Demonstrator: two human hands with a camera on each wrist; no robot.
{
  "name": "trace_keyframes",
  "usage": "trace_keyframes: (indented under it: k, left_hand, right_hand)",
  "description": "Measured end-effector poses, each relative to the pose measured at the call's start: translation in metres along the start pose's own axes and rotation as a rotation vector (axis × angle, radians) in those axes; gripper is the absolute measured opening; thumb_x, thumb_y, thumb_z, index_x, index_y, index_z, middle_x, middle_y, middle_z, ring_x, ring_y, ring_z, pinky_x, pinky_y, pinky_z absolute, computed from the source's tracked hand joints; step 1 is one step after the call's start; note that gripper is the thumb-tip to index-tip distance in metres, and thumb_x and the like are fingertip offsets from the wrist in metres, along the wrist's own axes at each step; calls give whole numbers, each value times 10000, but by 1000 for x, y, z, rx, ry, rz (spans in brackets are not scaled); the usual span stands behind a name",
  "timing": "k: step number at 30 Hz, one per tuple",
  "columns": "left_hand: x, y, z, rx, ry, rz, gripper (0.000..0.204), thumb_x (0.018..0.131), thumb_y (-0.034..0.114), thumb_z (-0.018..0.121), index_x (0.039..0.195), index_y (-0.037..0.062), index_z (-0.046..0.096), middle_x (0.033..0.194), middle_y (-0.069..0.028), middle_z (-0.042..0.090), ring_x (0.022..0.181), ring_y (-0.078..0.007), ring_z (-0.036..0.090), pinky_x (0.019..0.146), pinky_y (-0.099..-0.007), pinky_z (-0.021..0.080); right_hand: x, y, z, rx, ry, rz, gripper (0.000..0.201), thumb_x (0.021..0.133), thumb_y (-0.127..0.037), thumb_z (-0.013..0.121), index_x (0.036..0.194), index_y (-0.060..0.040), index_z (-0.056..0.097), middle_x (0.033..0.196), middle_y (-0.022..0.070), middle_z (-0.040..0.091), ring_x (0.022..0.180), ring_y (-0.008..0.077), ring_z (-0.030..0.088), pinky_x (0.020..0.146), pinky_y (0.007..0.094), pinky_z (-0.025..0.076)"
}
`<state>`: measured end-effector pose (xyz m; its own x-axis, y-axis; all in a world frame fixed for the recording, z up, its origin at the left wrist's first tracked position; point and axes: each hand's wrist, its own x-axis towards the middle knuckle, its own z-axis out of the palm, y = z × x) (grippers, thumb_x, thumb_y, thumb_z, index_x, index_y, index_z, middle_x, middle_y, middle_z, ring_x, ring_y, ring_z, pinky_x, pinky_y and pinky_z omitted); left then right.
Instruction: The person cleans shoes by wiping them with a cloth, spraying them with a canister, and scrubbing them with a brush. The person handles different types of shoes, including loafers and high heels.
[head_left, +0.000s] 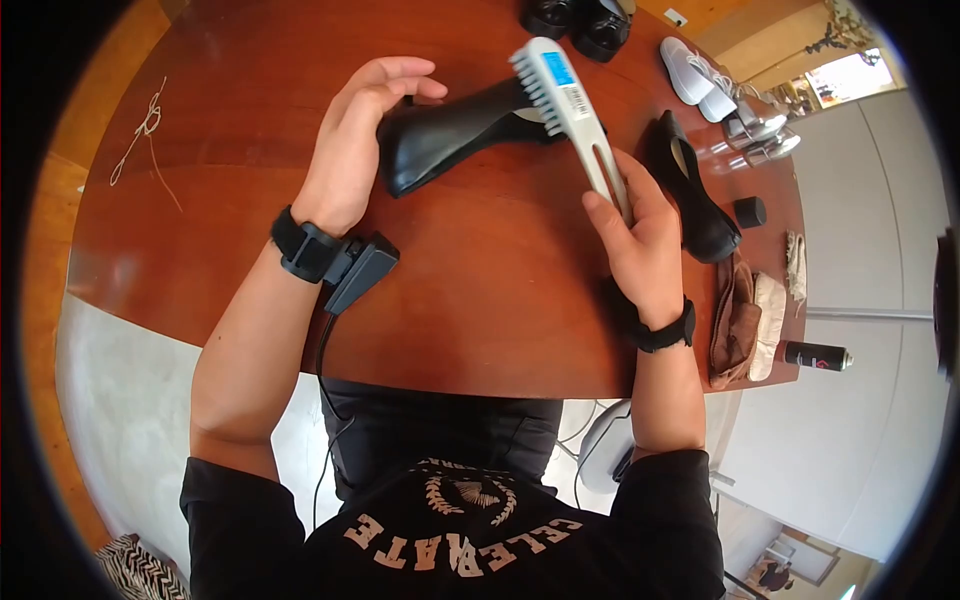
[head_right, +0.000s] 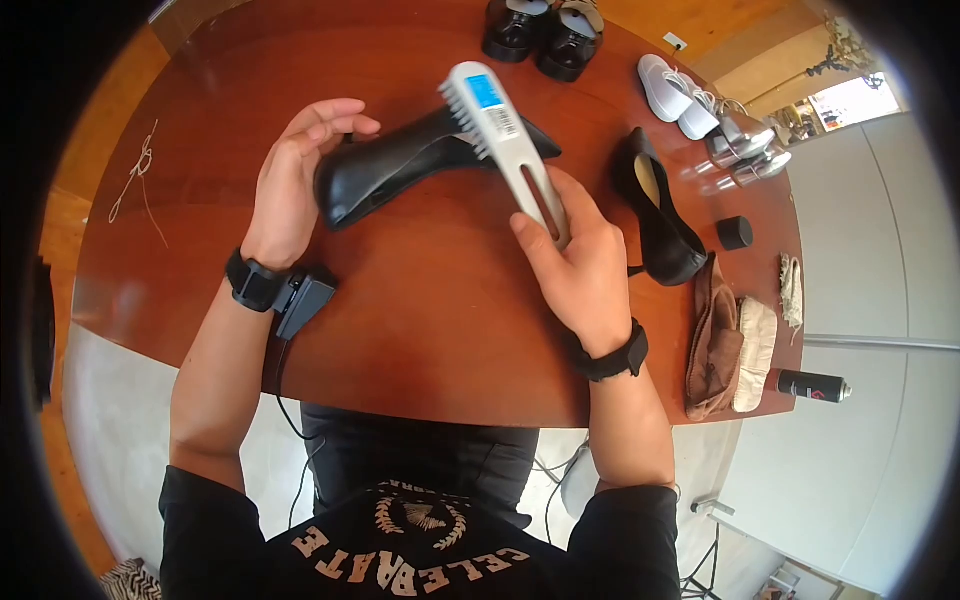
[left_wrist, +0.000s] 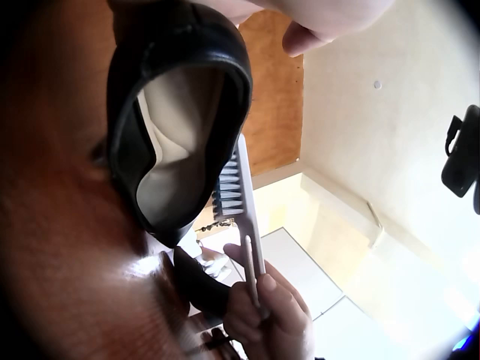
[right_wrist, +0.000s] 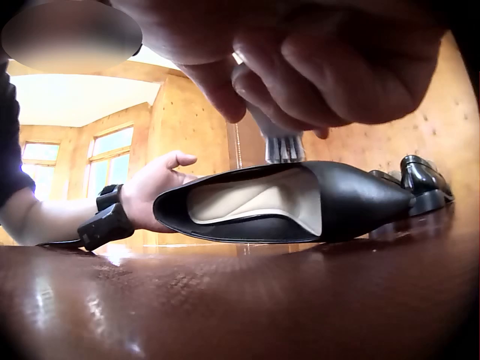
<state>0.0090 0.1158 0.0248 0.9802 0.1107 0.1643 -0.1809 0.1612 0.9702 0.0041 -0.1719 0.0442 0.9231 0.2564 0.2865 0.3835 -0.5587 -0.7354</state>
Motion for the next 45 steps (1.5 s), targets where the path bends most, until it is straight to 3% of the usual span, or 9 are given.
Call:
trace_keyframes:
  k: [6, 8, 9, 16, 24, 30, 33, 39, 45]
  left_hand:
    - [3, -2, -2, -128, 64, -96, 416, 1010, 283, 442, 1282, -1, 578, 1186, -135, 661, 1046, -195, 621, 868, -303, 516]
    - [3, -2, -3, -181, 74, -114, 424, 1016, 298, 448, 1288, 0, 577, 1202, -138, 653, 1054, -200, 619, 883, -312, 513]
    - [3, 2, -3, -115, 48, -156, 516, 1012, 344, 363, 1352, -10, 523, 1307, -161, 580, 1201, -235, 552, 1028, -369, 465]
    - [4, 0, -5, -221, 94, -160, 468, 1029, 324, 435, 1325, -15, 565, 1268, -110, 615, 1182, -195, 566, 1013, -343, 446]
    - [4, 1, -2, -213, 97, -139, 486, 1040, 317, 394, 1355, -32, 517, 1316, -109, 593, 1234, -199, 549, 1062, -361, 415]
    - [4, 0, -5, -196, 67, -135, 481, 1037, 308, 399, 1349, -40, 512, 1317, -114, 596, 1235, -201, 547, 1067, -364, 405]
    - [5, -3, -6, -266, 66, -106, 441, 1015, 284, 485, 1306, -35, 574, 1261, -102, 632, 1149, -179, 574, 994, -335, 434]
    - [4, 0, -5, -257, 72, -87, 434, 1019, 269, 481, 1315, -38, 558, 1252, -105, 633, 1155, -177, 579, 995, -354, 449]
    - [5, 0, -8, -262, -1, -27, 429, 1009, 226, 459, 1328, -50, 534, 1266, -124, 628, 1134, -200, 618, 1014, -365, 464]
  right_hand:
    - [5, 6, -7, -99, -39, 205, 485, 912, -313, 710, 1268, 3, 615, 842, 179, 689, 730, 287, 672, 701, 370, 518]
    - [5, 7, -5, -110, -42, 217, 500, 909, -332, 708, 1263, 8, 610, 836, 197, 685, 740, 322, 677, 705, 388, 519]
    - [4, 7, -4, -115, -44, 223, 508, 908, -342, 706, 1261, 11, 608, 833, 206, 683, 745, 339, 680, 706, 397, 520]
    - [3, 2, -3, -129, -113, 133, 516, 899, -360, 716, 1217, 30, 601, 819, 222, 682, 762, 369, 688, 711, 422, 523]
    - [7, 8, -6, -82, -72, 251, 467, 943, -390, 668, 1173, 14, 626, 784, 190, 656, 744, 343, 656, 697, 412, 503]
    - [9, 9, -8, -43, -89, 321, 484, 960, -395, 654, 1197, 25, 613, 718, 145, 642, 645, 263, 658, 639, 383, 507]
    - [11, 7, -10, -54, -82, 325, 495, 968, -402, 648, 1203, 32, 609, 699, 120, 638, 611, 219, 654, 610, 362, 507]
    - [9, 15, -6, -103, -75, 238, 488, 975, -389, 647, 1217, 33, 608, 698, 99, 634, 615, 180, 648, 595, 337, 503]
    - [10, 10, -8, -32, -85, 312, 515, 986, -394, 636, 1267, 36, 595, 694, 92, 631, 612, 165, 640, 594, 329, 498]
